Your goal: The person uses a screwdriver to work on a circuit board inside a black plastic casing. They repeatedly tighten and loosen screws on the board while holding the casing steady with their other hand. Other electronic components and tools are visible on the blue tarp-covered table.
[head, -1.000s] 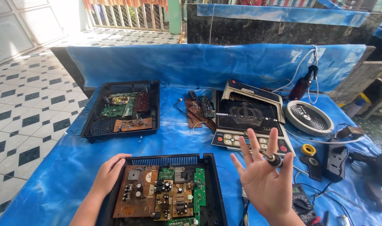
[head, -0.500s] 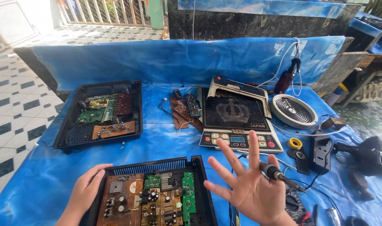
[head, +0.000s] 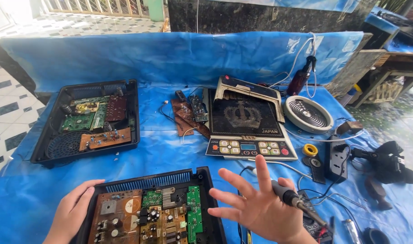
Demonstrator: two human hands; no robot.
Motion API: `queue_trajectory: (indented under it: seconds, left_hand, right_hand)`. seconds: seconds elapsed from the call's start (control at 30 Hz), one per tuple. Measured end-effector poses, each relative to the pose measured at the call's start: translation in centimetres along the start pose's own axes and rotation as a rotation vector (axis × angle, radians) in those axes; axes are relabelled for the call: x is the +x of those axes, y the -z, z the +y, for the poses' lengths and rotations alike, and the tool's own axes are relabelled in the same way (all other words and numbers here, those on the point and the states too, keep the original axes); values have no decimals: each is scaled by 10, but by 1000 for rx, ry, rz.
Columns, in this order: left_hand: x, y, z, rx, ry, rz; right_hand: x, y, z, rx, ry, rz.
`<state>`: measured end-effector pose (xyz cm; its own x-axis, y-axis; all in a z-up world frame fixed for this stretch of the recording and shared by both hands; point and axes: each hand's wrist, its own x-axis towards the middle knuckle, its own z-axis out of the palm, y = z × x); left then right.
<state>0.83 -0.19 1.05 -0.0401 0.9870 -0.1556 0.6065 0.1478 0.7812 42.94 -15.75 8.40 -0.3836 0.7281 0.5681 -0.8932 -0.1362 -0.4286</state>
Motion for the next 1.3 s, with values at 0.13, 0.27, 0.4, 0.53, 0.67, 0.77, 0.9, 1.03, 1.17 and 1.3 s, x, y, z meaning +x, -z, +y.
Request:
queue_trajectory:
  seconds: [0.13,0.27,0.4,0.53,0.67,0.77,0.9,1.03,1.17,1.3]
  left_hand:
    - [-11,6,23,29,28,-9]
    - [-6,3,2,33,-90,16]
    - [-5,3,-3,34,-196,11]
    - [-5,4,0,4,-223,5]
    - [-2,4,-6,10,-246,1]
    - [0,3,-6,17,-247,-4]
    - [0,2,-8,20,-247,0]
    - [1,2,-8,19,-258,4]
    - [1,2,-9,19,-274,7]
    - [0,1,-9,21,-263,10]
  right_hand:
    - [7,0,8,-399,28,227]
    - [-12,20,30,-687,106,280]
    - [-29,32,40,-975,-49,721]
    - [-28,60,49,-1512,-170,692]
    - [-41,78,68,-1581,-83,591]
    - [-38,72,82,-1478,56,595]
    - [-24,57,97,-1602,28,687]
    - [-22,48,101,-1721,33,676]
    - [-33,61,96,-1772,-133,580]
    - [-32,60,95,-1743,-143,588]
